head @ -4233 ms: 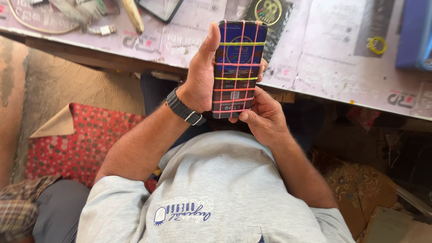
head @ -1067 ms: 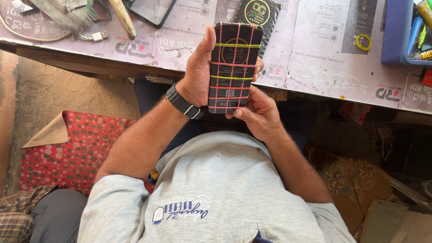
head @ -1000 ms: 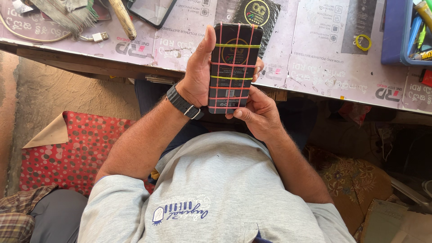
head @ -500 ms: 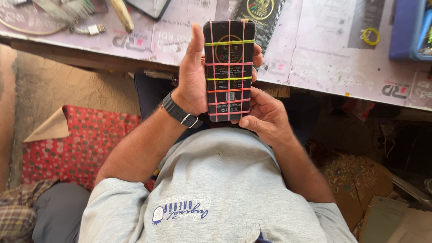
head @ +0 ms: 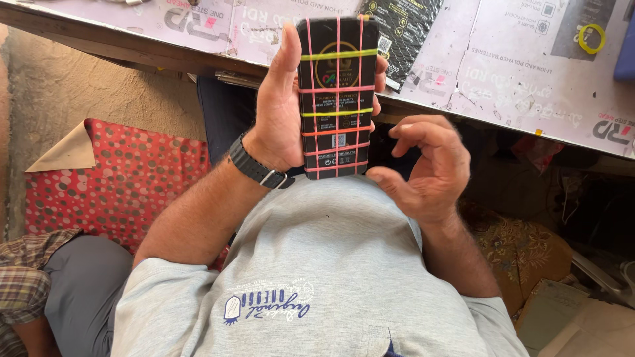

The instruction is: The person holds a smartphone secured with rubber bands and wraps a black protective sheet around it. They adjust the sheet to cover the phone and then place the wrapped device on the table.

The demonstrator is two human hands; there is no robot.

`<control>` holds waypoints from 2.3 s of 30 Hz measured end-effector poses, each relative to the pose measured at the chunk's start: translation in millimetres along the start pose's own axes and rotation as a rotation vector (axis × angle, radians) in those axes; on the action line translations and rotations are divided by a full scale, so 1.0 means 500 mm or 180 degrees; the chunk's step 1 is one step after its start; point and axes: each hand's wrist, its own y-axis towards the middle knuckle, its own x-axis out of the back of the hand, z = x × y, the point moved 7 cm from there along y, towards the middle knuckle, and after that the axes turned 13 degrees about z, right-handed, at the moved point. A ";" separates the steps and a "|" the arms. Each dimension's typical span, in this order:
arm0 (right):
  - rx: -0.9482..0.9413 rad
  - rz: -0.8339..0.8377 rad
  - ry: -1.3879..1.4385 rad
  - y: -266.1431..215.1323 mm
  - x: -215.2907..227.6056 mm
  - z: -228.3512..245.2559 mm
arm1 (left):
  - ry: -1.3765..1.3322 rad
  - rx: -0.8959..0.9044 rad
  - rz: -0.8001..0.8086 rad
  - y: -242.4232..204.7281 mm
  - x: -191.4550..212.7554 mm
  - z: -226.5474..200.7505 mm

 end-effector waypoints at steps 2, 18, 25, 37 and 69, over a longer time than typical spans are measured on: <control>-0.0007 0.0074 -0.0024 0.009 -0.014 0.002 | -0.0121 -0.0003 -0.0068 -0.003 -0.001 0.000; -0.0033 0.0381 -0.0446 0.018 -0.084 0.001 | -0.0389 -0.0075 -0.0037 -0.017 -0.026 -0.022; 0.0146 0.0325 -0.0520 0.017 -0.087 0.004 | -0.0260 -0.0229 -0.0015 -0.016 -0.017 -0.015; -0.0010 0.0328 -0.0473 0.010 -0.081 -0.007 | 0.0030 0.0049 0.0084 -0.003 -0.019 -0.017; -0.0106 0.0339 -0.0413 0.008 -0.081 -0.026 | 0.0007 0.0042 -0.0170 0.021 0.016 0.002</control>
